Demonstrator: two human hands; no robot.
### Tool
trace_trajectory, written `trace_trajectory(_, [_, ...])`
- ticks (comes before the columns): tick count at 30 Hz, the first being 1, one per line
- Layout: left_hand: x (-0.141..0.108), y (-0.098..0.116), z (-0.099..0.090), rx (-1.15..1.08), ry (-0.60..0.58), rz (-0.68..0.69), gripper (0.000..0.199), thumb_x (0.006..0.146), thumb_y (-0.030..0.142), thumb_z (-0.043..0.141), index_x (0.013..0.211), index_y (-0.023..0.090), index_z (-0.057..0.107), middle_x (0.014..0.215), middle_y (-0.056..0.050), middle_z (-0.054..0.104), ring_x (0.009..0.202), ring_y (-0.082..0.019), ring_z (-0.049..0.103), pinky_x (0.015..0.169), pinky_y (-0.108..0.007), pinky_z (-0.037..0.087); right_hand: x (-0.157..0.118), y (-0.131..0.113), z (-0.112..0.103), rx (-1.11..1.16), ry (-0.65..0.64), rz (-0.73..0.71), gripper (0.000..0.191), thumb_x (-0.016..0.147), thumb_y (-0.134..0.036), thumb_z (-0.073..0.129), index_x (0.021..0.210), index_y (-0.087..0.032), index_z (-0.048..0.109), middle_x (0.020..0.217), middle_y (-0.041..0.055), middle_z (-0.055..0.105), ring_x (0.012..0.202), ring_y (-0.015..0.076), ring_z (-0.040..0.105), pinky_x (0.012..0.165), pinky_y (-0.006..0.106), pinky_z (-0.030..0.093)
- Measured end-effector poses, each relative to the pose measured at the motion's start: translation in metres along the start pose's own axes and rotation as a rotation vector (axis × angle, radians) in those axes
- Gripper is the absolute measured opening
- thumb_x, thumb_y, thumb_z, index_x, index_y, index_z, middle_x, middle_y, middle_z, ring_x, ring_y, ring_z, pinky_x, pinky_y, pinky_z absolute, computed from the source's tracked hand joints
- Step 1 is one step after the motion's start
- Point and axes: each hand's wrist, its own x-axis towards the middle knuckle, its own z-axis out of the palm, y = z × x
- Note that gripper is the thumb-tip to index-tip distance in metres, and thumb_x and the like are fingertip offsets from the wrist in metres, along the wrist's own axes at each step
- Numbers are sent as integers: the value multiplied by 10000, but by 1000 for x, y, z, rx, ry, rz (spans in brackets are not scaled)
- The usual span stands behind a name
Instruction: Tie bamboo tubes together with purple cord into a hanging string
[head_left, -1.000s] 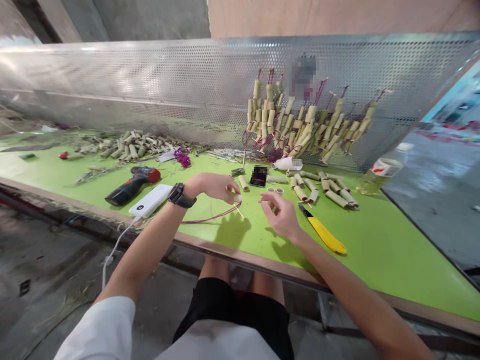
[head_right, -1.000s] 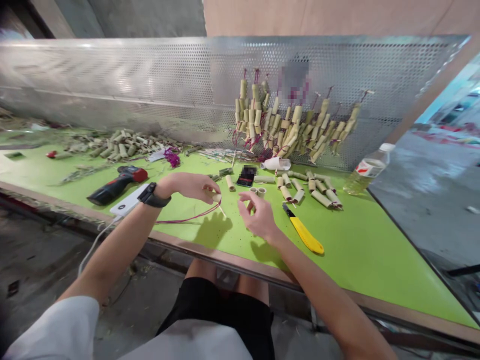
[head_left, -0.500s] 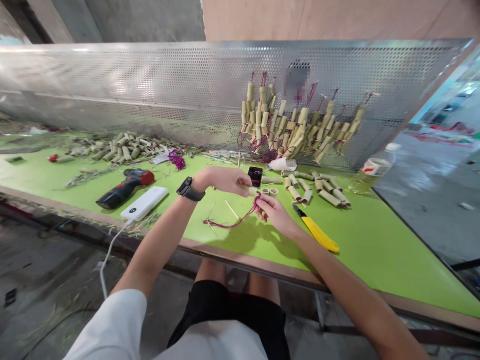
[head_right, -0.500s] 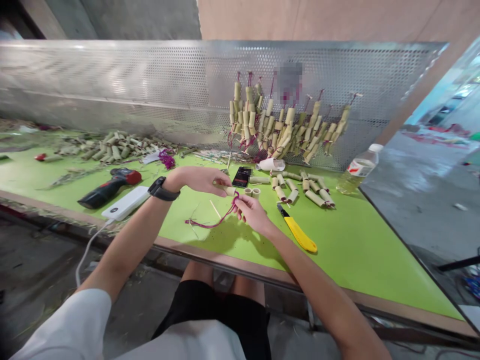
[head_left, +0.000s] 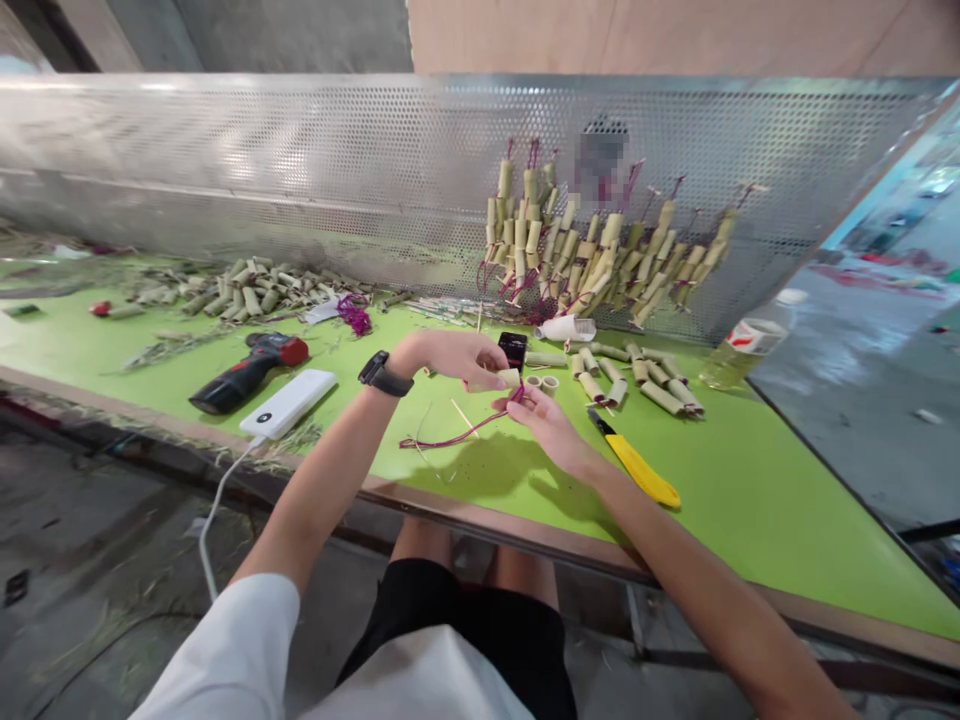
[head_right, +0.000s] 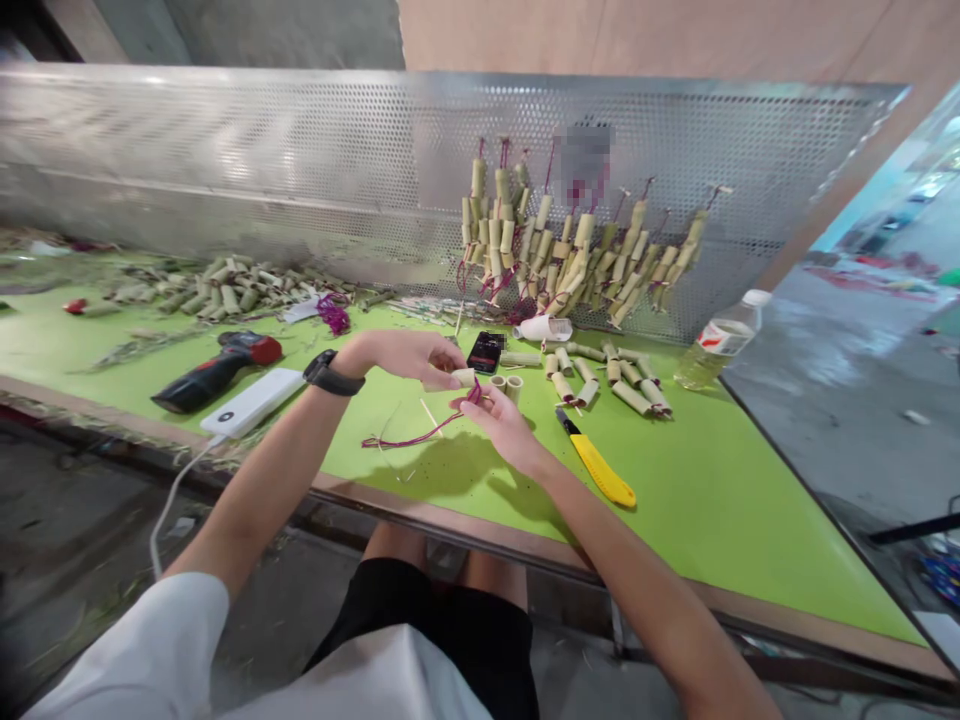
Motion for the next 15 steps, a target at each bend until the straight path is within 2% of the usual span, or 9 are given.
trace_trajectory(3, [0, 2, 2, -68, -14, -35, 375, 921, 484, 657, 988, 126, 747, 853, -71, 721, 688, -146, 566, 616, -244, 417, -1, 3, -1, 92, -5, 59, 359, 829, -420, 824, 1093, -260, 640, 885, -7, 719, 945, 188, 700, 1031, 399, 492])
trace_trajectory(7, [2, -6, 4, -109, -28, -36, 385, 893, 551, 676, 855, 173, 740, 723, -31, 665, 640, -147, 575, 575, -247, 430, -2, 7, -8, 153, -21, 105, 382, 845, -409, 784, 1148, -262, 604, 634, -99, 500, 632, 134, 573, 856, 377, 534])
trace_trajectory(10, [6, -11, 9, -135, -25, -12, 383, 873, 553, 701, 772, 185, 731, 673, -20, 638, 597, -136, 563, 562, -248, 442, -2, 8, -13, 105, -7, 114, 417, 861, -480, 767, 1161, -267, 570, 640, -110, 431, 566, 116, 471, 693, 330, 503])
trace_trajectory(15, [18, -13, 21, -147, -7, -12, 320, 855, 511, 741, 834, 195, 786, 694, -25, 678, 583, -136, 599, 543, -247, 455, -2, 2, -10, -22, -8, 142, 483, 907, -713, 655, 1055, -269, 537, 708, -82, 435, 544, 96, 387, 530, 265, 370])
